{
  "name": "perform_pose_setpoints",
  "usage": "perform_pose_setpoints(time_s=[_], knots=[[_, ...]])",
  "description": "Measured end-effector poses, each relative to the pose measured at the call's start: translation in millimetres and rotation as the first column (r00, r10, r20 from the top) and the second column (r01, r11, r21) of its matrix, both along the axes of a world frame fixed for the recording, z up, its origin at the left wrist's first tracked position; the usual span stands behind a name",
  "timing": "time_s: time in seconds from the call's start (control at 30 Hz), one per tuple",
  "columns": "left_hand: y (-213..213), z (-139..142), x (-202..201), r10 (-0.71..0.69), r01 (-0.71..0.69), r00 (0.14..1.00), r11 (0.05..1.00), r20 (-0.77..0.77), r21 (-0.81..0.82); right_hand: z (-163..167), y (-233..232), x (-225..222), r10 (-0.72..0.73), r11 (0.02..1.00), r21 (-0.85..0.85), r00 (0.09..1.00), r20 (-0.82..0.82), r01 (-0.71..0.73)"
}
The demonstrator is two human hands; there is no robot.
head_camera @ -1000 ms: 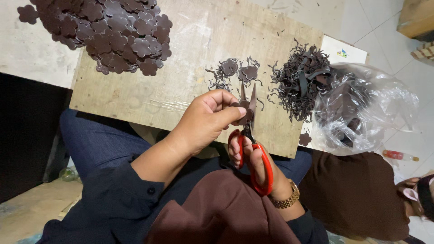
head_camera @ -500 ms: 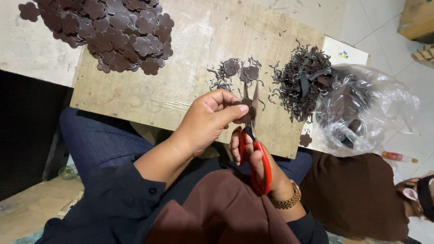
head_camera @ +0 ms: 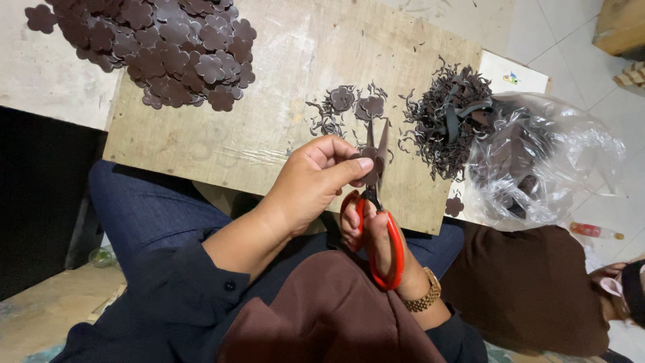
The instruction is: The person trims the edges of dark brown flower-shaped craft pieces using red-handled scissors. They hold each piece in the left hand and carefully cut around the perimeter with the right hand, then place the finished pieces into a growing pile on the left side of the wooden board.
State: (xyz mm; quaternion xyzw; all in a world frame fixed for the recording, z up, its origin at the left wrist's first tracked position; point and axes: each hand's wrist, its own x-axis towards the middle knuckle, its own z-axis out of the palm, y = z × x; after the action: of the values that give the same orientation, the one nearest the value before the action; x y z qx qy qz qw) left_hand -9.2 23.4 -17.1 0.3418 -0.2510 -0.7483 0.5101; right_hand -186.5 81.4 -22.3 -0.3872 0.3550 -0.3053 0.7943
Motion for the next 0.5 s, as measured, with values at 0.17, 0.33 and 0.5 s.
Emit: perform_pose_setpoints(time_s=[0.17, 0.33, 0.5], knots=[[-1.0, 1.4, 3.6, -0.042, 0.037, 0.992, 0.999, 0.116, 0.040, -0.8, 1.3, -3.2, -0.003, 1.000, 0.026, 1.000, -0.025, 0.004], [-2.0, 1.6, 5.9, -0.015, 0.015, 1.000, 1.000, 0.015, 0.016, 5.3, 0.3, -4.7, 0.014, 0.999, -0.040, 0.998, -0.058, -0.017], [-3.3, 1.5, 7.2, 0.011, -0.010, 1.000, 0.999, 0.023, -0.034, 11.3, -0.2, -8.1, 0.017, 0.998, -0.059, 0.989, -0.149, -0.026]])
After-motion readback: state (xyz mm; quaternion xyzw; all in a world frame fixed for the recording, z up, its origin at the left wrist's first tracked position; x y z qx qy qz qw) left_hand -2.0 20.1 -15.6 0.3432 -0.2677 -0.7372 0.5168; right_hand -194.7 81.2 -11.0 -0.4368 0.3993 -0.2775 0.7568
